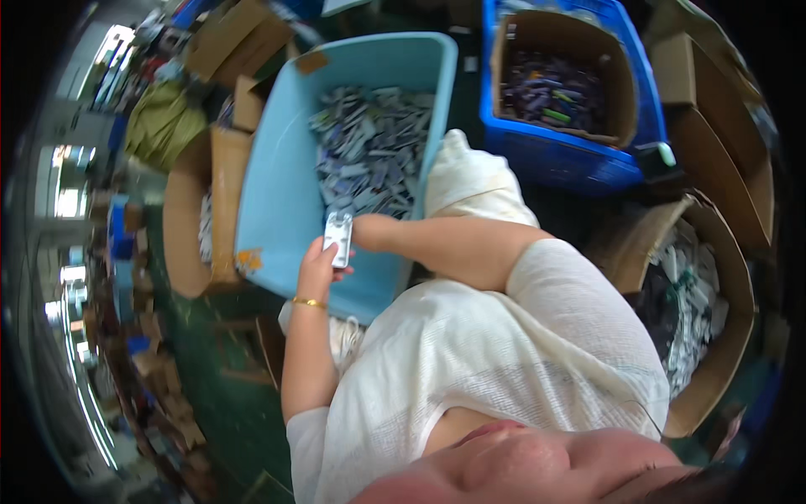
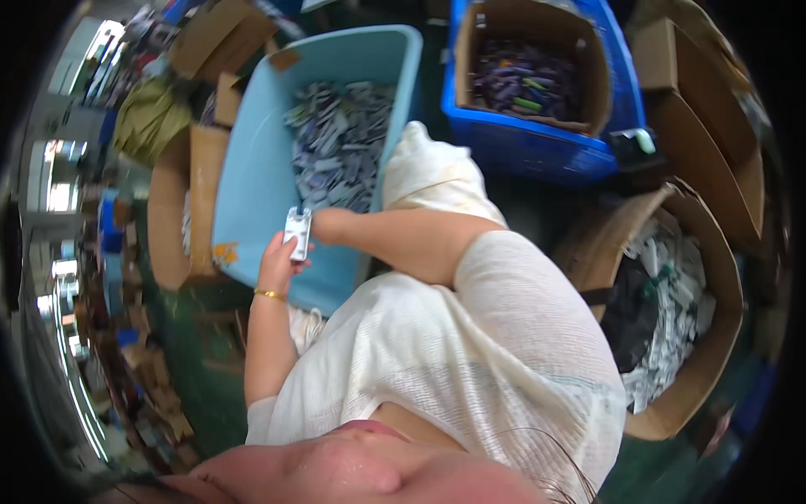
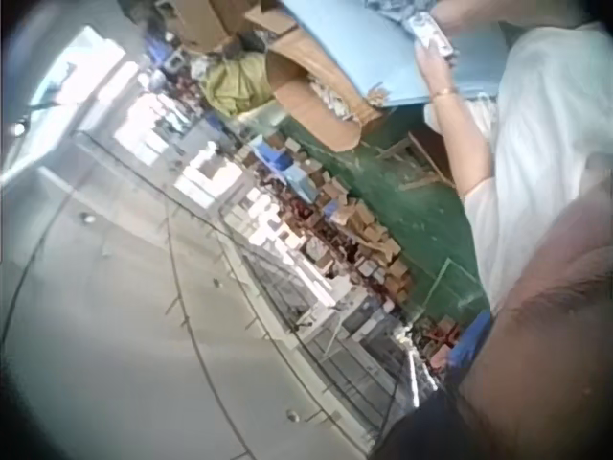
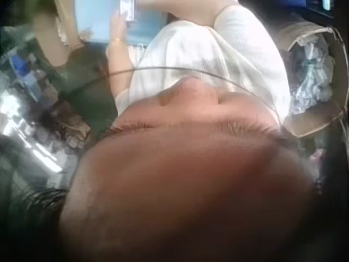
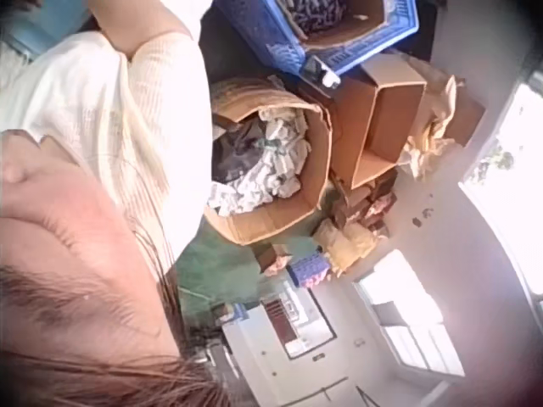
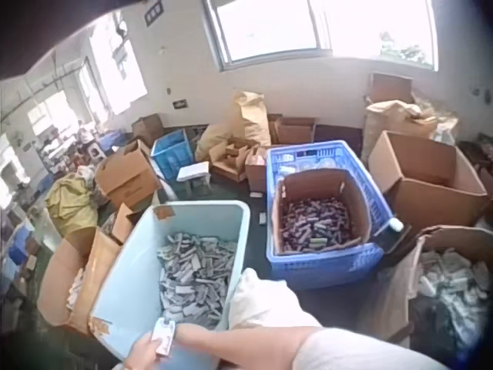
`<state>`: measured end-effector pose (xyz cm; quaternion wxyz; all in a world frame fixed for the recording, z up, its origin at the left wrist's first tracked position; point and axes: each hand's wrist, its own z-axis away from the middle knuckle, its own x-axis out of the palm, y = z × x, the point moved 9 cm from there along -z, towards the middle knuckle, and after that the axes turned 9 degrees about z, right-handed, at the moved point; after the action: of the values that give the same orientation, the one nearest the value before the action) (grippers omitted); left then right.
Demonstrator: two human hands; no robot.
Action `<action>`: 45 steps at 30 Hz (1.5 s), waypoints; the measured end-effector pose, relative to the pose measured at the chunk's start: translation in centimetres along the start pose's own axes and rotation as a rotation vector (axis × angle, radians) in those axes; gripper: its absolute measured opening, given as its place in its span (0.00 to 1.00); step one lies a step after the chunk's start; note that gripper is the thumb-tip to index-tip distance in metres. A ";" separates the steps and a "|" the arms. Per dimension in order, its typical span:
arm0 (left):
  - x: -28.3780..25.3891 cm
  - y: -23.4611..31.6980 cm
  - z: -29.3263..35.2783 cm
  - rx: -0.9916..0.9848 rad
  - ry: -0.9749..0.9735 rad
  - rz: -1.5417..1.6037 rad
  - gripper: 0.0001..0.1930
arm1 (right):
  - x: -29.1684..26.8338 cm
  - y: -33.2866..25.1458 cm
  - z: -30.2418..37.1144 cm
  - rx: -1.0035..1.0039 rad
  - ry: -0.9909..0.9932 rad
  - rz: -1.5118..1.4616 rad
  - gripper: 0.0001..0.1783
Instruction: Assembling and sorting small electronic components into bins using a pick tool.
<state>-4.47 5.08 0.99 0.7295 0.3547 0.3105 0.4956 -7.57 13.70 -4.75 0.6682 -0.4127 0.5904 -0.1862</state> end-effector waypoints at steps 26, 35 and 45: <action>-3.4 -3.8 -2.9 0.291 0.082 -0.246 0.10 | -1.8 0.6 1.0 0.374 0.104 -0.470 0.12; 7.7 -8.2 2.0 0.388 -0.433 -0.696 0.20 | -3.6 1.6 0.8 0.475 0.089 -0.783 0.10; 8.0 -8.5 4.3 0.356 -0.303 -0.840 0.24 | -19.1 5.7 4.8 0.233 0.794 -0.326 0.07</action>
<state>5.75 9.54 -4.47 0.8316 0.3861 0.3971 0.0400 -8.90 32.73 2.77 0.3937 -0.3188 0.7035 -0.4985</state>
